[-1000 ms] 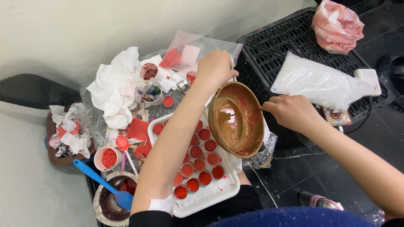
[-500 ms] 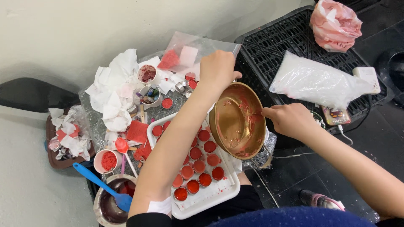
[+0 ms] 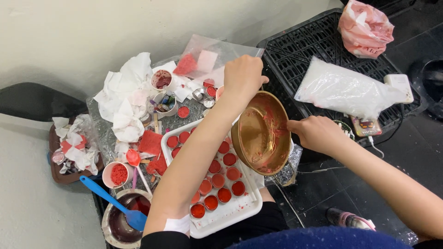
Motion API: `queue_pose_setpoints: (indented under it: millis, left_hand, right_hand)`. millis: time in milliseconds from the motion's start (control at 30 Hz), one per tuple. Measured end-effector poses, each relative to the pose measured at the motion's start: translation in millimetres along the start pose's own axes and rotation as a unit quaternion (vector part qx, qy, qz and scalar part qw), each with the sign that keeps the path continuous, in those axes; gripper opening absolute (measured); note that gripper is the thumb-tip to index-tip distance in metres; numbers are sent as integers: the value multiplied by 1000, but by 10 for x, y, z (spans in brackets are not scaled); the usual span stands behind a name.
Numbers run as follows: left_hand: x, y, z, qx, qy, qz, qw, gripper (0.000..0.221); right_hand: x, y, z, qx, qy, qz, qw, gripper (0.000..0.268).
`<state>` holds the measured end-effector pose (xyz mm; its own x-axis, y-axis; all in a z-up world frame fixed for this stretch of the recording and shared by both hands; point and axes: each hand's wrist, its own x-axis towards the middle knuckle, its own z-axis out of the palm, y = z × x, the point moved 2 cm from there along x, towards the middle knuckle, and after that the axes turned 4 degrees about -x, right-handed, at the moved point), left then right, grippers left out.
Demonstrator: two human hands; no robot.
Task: Preparing, mixing, and stirring ingredients for small lip balms or candles in a production workshop.
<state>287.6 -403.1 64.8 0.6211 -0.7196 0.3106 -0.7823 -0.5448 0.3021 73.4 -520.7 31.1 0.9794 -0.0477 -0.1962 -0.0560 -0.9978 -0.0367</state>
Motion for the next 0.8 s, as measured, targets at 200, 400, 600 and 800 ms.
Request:
queue_pose_setpoints:
  millis: [200, 400, 600, 800]
  left_hand:
    - [8, -23, 57, -9, 25, -8, 1000, 39]
    - [-6, 65, -24, -4, 24, 8, 1000, 38]
    - [-9, 157, -200, -3, 42, 22, 999, 37]
    - [-18, 56, -186, -7, 40, 20, 999, 35]
  right_hand:
    - [-15, -51, -62, -6, -36, 15, 999, 39]
    - [-72, -25, 0, 16, -43, 2, 999, 27]
    - [-31, 90, -81, -45, 80, -25, 995, 28]
    - [36, 69, -42, -118, 92, -49, 987, 37]
